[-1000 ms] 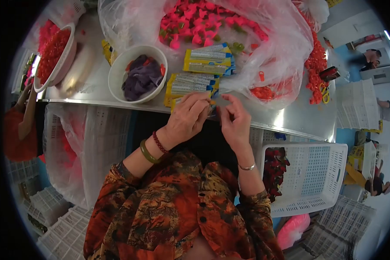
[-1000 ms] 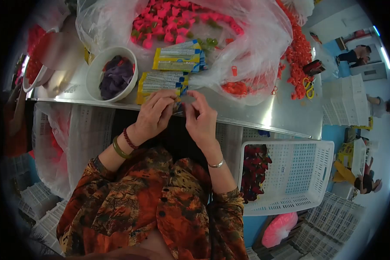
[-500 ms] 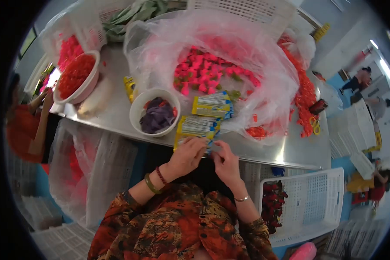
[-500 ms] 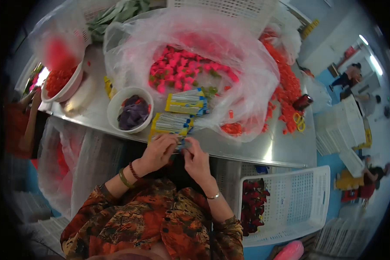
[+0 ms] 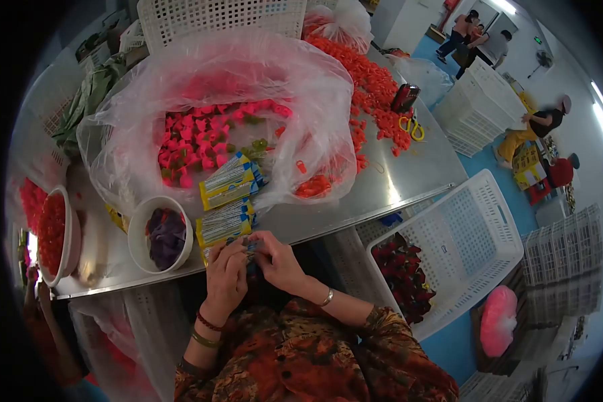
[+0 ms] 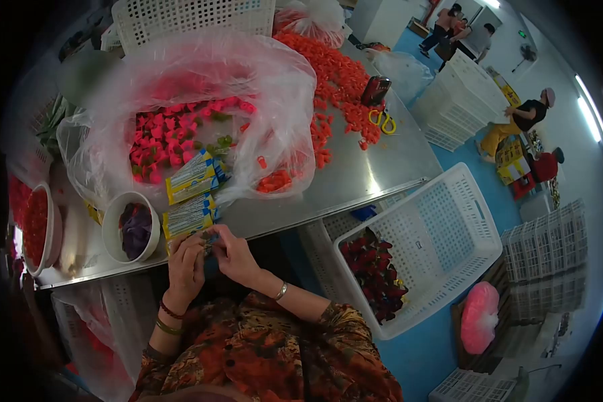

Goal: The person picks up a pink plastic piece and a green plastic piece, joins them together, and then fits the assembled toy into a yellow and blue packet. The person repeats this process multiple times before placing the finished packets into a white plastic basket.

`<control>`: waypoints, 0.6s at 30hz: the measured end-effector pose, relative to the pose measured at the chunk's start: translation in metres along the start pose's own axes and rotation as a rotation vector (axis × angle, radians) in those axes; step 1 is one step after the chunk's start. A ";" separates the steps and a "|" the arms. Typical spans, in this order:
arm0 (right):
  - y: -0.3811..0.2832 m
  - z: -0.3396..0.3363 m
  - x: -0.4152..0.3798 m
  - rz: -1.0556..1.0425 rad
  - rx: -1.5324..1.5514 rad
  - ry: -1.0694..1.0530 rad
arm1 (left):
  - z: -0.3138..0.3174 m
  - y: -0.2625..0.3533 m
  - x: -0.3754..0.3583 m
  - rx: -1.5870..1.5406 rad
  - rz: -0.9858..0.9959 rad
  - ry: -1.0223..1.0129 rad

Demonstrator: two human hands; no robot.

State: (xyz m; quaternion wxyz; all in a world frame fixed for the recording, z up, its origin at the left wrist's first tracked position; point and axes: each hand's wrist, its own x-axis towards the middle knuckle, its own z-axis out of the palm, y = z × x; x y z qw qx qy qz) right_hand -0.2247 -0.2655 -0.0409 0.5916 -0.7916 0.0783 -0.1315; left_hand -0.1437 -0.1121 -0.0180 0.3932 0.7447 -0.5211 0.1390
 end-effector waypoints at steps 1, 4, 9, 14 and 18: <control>0.004 0.001 0.000 -0.015 0.042 0.011 | 0.000 -0.001 0.002 0.011 0.008 -0.012; 0.006 0.002 -0.003 -0.102 0.098 0.053 | -0.004 0.002 0.011 0.047 0.005 -0.023; 0.003 -0.007 0.004 -0.441 -0.360 0.217 | 0.001 0.003 0.027 0.090 -0.066 0.033; 0.010 0.008 0.008 0.085 0.258 0.123 | 0.003 -0.005 0.025 0.051 -0.040 0.019; -0.007 0.003 0.004 -0.014 -0.026 0.111 | 0.001 -0.008 0.016 0.077 -0.001 0.006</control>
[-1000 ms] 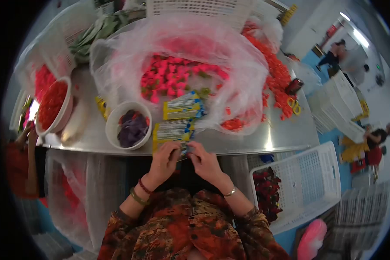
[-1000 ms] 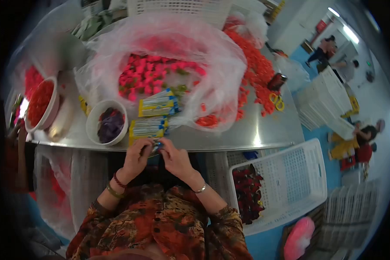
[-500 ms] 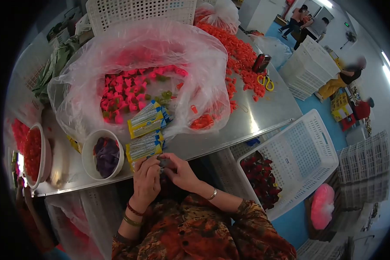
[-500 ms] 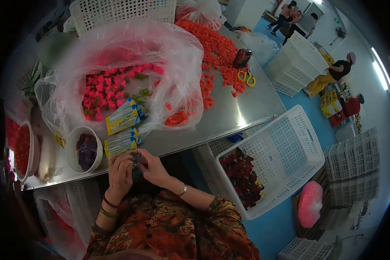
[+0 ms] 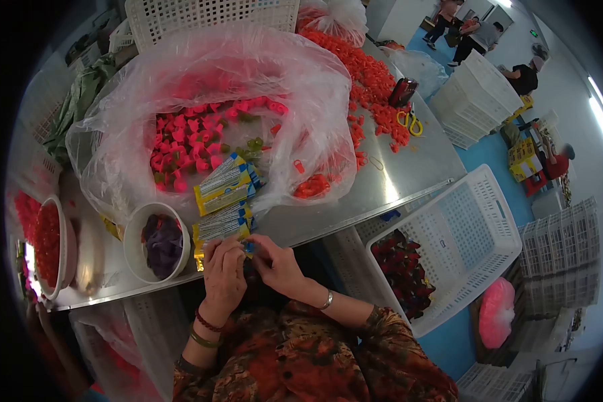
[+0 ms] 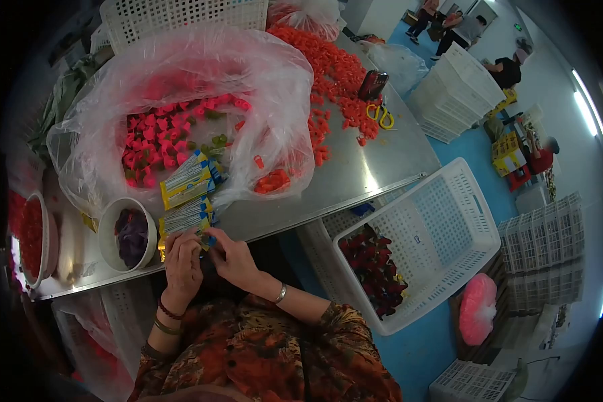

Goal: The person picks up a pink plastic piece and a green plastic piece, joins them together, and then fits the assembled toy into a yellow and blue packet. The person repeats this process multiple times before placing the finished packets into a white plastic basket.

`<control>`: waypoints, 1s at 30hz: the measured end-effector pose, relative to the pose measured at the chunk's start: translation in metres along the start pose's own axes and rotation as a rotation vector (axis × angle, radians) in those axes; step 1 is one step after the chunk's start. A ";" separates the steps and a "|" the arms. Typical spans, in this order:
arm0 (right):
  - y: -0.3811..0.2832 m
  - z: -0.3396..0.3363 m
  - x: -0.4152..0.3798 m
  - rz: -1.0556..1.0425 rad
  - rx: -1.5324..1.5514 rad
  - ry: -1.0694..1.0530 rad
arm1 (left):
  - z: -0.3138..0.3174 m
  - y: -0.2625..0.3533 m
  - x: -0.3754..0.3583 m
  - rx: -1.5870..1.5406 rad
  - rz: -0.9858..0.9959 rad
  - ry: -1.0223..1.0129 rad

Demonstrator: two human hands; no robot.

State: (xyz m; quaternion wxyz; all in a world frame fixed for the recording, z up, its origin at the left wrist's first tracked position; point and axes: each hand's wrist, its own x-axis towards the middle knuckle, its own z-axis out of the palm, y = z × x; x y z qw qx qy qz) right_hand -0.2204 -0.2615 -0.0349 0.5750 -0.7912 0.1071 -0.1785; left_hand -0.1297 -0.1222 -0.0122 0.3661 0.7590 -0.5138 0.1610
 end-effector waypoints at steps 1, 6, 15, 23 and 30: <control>0.007 0.001 -0.001 -0.044 -0.040 0.018 | -0.001 0.001 -0.001 -0.008 -0.017 0.013; -0.007 -0.003 0.007 -0.256 0.011 0.101 | 0.001 0.006 -0.005 -0.230 -0.210 0.118; -0.005 -0.001 -0.002 0.078 0.205 -0.123 | -0.009 0.015 -0.001 0.046 -0.098 0.016; -0.018 -0.024 -0.018 0.047 0.092 -0.206 | -0.009 0.033 -0.011 -0.311 -0.143 -0.001; -0.022 -0.071 -0.015 -0.047 -0.104 0.012 | -0.015 0.042 0.002 -0.330 -0.007 0.129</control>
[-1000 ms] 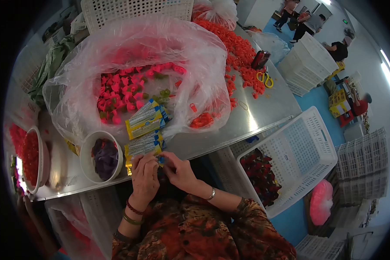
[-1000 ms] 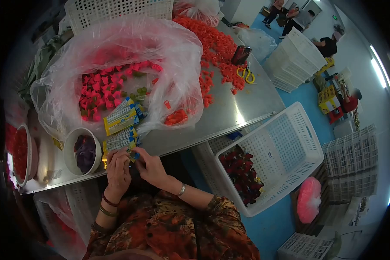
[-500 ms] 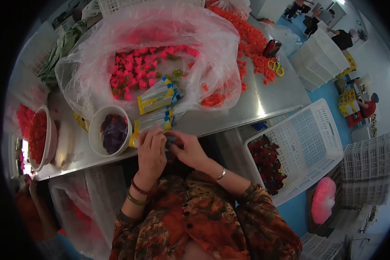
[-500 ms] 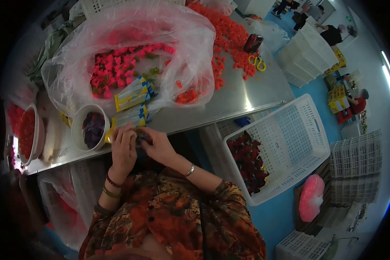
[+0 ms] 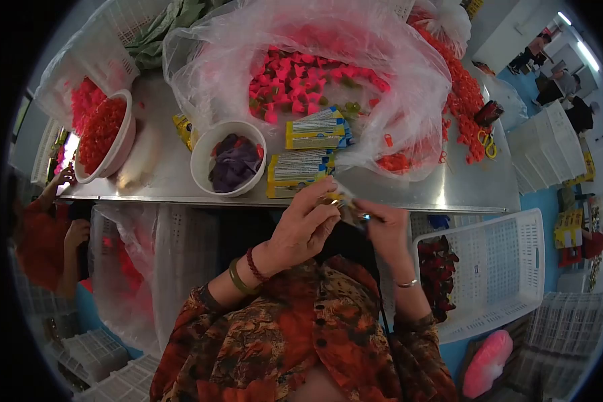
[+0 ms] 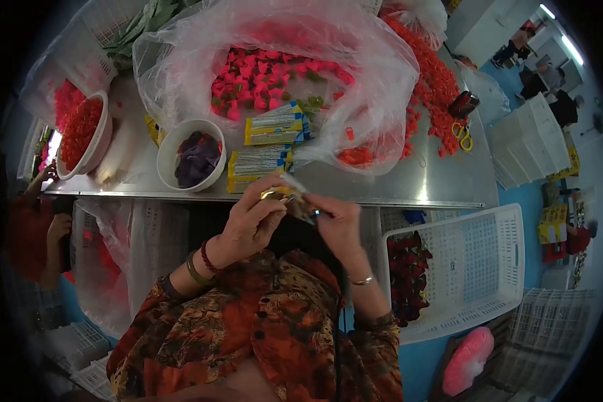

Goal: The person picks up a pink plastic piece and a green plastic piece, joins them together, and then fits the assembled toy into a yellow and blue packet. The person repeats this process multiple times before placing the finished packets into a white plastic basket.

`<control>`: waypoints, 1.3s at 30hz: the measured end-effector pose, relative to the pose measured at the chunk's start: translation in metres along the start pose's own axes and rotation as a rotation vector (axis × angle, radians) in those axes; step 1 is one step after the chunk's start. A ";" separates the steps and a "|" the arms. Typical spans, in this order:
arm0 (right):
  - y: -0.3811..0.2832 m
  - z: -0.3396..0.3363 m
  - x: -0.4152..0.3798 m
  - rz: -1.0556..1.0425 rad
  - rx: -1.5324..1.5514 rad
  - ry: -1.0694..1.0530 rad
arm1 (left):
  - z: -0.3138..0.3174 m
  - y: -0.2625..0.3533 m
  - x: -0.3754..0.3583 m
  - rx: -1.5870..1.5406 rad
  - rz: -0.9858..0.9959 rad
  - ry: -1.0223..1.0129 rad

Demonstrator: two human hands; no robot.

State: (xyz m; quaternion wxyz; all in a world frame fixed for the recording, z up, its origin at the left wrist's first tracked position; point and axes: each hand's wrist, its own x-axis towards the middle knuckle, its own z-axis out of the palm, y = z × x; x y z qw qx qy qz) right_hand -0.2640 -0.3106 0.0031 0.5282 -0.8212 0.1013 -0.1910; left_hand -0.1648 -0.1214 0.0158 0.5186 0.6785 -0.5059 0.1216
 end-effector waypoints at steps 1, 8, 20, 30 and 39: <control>-0.013 -0.028 0.006 0.005 -0.076 -0.013 | -0.004 0.000 0.001 -0.013 -0.031 0.007; -0.007 -0.138 0.022 -0.177 -0.603 0.144 | -0.001 0.002 0.011 -0.205 -0.156 -0.068; 0.100 -0.285 -0.147 0.462 -0.821 0.710 | 0.031 -0.010 0.025 -0.146 -0.234 -0.328; 0.259 -0.293 -0.295 0.939 -1.311 0.523 | 0.043 -0.007 0.039 -0.203 -0.305 -0.481; 0.092 -0.189 -0.101 0.681 -0.158 0.317 | 0.003 -0.005 0.063 -0.251 -0.347 -0.506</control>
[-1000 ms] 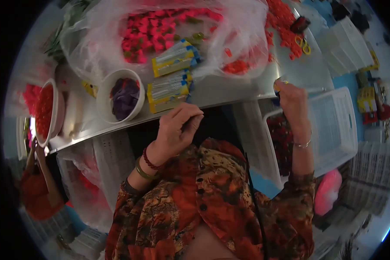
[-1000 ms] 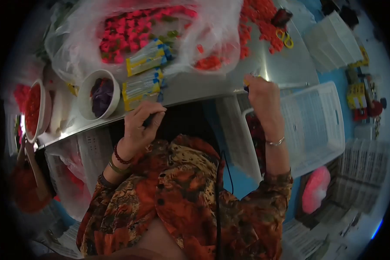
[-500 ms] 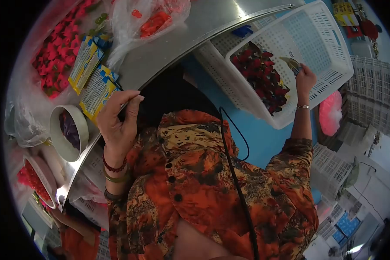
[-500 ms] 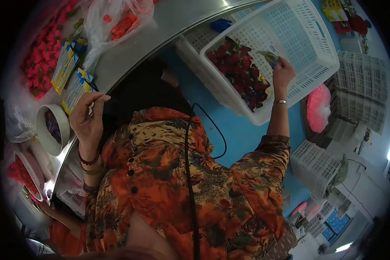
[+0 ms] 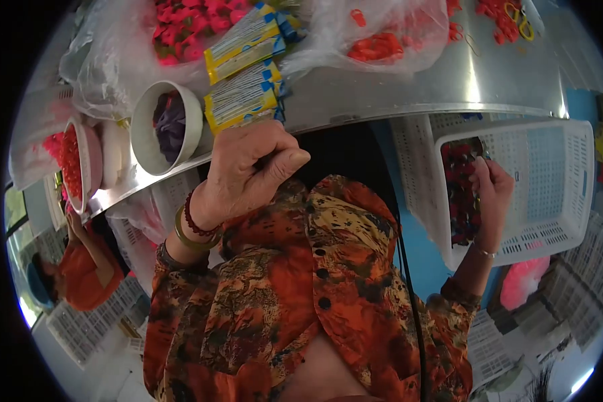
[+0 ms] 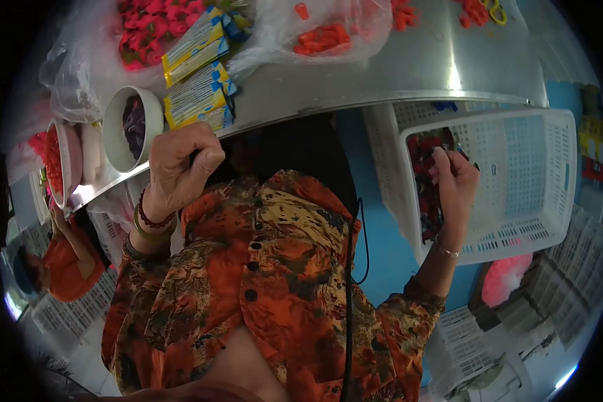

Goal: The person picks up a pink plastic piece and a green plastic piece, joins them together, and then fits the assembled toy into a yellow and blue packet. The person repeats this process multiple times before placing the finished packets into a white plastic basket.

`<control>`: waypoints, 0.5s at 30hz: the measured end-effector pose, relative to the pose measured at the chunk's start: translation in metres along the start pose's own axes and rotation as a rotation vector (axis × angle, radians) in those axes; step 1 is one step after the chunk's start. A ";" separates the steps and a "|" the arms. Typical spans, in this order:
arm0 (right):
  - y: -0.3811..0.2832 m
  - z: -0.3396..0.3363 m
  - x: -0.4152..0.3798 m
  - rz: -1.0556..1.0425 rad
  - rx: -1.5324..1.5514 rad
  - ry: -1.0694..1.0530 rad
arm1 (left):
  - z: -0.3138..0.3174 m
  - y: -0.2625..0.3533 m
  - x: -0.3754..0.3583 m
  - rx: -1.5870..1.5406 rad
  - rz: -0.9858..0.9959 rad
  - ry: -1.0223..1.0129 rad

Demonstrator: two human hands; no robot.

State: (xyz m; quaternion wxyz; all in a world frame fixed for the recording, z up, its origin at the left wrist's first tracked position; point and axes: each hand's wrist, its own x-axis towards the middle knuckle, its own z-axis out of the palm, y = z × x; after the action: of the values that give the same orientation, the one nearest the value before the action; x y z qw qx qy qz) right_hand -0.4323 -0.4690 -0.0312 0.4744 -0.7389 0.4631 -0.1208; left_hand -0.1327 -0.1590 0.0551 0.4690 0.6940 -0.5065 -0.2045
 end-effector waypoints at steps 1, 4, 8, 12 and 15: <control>-0.028 0.007 -0.002 -0.047 0.032 -0.103 | -0.009 0.003 -0.002 -0.007 0.011 -0.003; -0.089 0.027 -0.011 -0.192 0.095 -0.358 | -0.031 0.008 -0.017 -0.030 -0.027 0.014; -0.143 0.056 0.015 -0.446 0.085 -0.353 | -0.063 0.004 -0.033 -0.028 -0.059 0.025; -0.198 0.088 0.068 -0.776 -0.068 0.158 | -0.108 0.000 -0.028 0.285 -0.116 0.224; -0.252 0.103 0.116 -1.042 -0.363 0.431 | -0.162 -0.019 -0.010 0.645 -0.021 0.499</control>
State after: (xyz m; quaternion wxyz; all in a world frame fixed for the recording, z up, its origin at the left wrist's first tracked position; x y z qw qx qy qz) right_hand -0.1623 -0.4701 0.0895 0.1137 -0.8971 0.1382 -0.4040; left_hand -0.0040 -0.0771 0.1146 0.3337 0.8390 -0.4082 0.1344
